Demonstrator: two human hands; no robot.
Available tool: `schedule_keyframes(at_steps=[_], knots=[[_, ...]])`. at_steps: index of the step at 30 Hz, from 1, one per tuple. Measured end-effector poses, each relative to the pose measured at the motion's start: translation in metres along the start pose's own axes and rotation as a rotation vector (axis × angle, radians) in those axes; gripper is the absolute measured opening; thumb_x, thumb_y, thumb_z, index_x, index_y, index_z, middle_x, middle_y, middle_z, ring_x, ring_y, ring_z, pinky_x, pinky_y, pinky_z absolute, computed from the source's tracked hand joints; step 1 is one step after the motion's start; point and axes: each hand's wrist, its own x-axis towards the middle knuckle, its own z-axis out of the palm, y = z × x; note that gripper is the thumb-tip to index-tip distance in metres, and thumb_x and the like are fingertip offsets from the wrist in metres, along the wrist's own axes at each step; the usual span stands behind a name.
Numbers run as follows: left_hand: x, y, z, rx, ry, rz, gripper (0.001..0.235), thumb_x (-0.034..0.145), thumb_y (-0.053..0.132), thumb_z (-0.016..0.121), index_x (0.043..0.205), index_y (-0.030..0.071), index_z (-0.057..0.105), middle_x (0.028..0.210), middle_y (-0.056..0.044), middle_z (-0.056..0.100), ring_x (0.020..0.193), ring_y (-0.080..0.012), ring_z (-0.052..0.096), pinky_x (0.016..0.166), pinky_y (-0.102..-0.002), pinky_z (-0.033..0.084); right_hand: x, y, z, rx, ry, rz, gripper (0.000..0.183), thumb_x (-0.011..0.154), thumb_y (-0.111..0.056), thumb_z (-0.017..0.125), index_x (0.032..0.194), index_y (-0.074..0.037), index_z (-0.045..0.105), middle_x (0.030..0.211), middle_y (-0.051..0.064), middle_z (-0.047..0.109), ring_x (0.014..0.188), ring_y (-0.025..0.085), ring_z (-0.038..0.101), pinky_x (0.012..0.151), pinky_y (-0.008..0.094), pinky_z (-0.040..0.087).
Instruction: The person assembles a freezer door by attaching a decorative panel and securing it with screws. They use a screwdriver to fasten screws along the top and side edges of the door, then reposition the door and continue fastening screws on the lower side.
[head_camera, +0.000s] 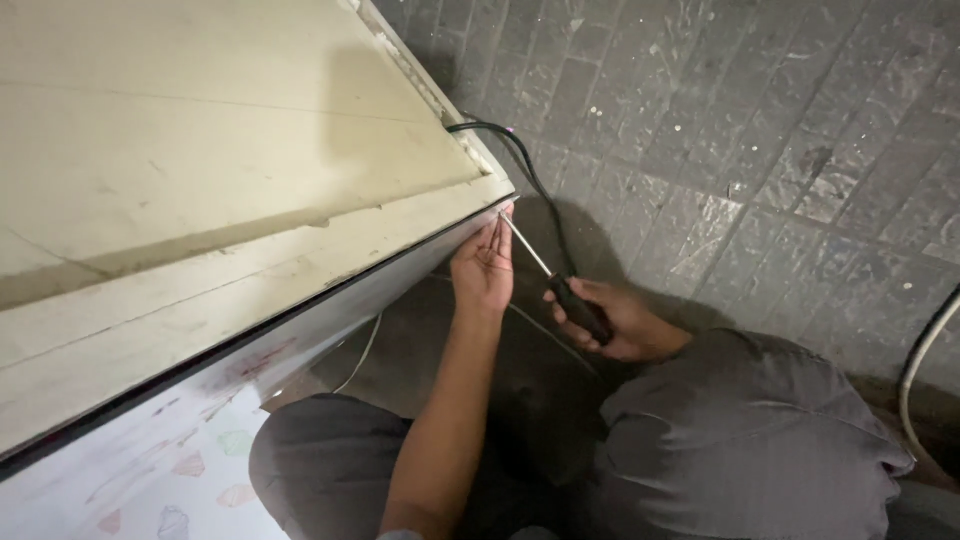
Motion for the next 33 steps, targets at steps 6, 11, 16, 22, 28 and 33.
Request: schedule_keyframes(at_steps=[6,11,16,22,28,33], knots=[[-0.002,0.0,0.002,-0.01,0.006,-0.009,0.031,0.086,-0.02,0.061,0.117,-0.021,0.059,0.128,-0.04,0.061,0.13,-0.0488,0.056,0.117,-0.053,0.046,-0.008,-0.007,0.005,0.153,-0.286,0.123,0.033,0.106,-0.043,0.051,0.104,-0.012,0.061,0.077,0.011,0.071,0.04,0.018,0.054,0.031,0.027,0.04],[0.0,0.0,0.004,0.033,-0.01,-0.01,0.029,0.087,-0.019,0.062,0.116,-0.021,0.061,0.128,-0.039,0.062,0.13,-0.0479,0.056,0.116,-0.051,0.048,0.013,0.014,-0.01,-0.118,-0.076,-0.105,0.021,0.099,-0.022,0.073,0.101,-0.009,0.056,0.072,0.016,0.064,0.04,0.027,0.057,0.025,0.035,0.043],[0.005,0.001,-0.003,0.039,-0.015,-0.006,0.029,0.087,-0.018,0.062,0.115,-0.02,0.062,0.129,-0.038,0.062,0.131,-0.0473,0.056,0.117,-0.051,0.047,0.014,0.006,-0.011,0.177,-0.275,0.159,0.043,0.108,-0.048,0.05,0.097,-0.009,0.063,0.069,0.009,0.062,0.04,0.019,0.051,0.031,0.028,0.039],[0.006,-0.001,-0.008,0.057,0.006,0.002,0.024,0.089,-0.016,0.061,0.112,-0.019,0.063,0.126,-0.037,0.064,0.128,-0.0451,0.059,0.116,-0.051,0.049,0.026,0.031,-0.022,0.26,-0.366,0.167,0.049,0.103,-0.058,0.05,0.111,-0.011,0.064,0.075,0.005,0.059,0.041,0.015,0.046,0.029,0.025,0.037],[-0.032,-0.02,0.01,0.575,-0.146,-0.093,0.041,0.102,0.022,0.06,0.138,0.002,0.059,0.137,-0.02,0.065,0.13,-0.0319,0.062,0.111,-0.045,0.053,0.036,0.027,-0.029,0.135,-0.289,0.106,0.047,0.103,-0.054,0.056,0.099,-0.008,0.063,0.078,0.008,0.062,0.046,0.021,0.056,0.035,0.031,0.044],[-0.012,-0.018,-0.011,0.774,-0.113,-0.074,0.042,0.103,0.026,0.064,0.138,0.003,0.058,0.115,-0.014,0.073,0.109,-0.0298,0.073,0.097,-0.047,0.062,0.022,0.013,-0.014,0.173,-0.305,0.151,0.05,0.103,-0.056,0.055,0.098,-0.007,0.062,0.075,0.008,0.065,0.05,0.021,0.06,0.038,0.029,0.046]])
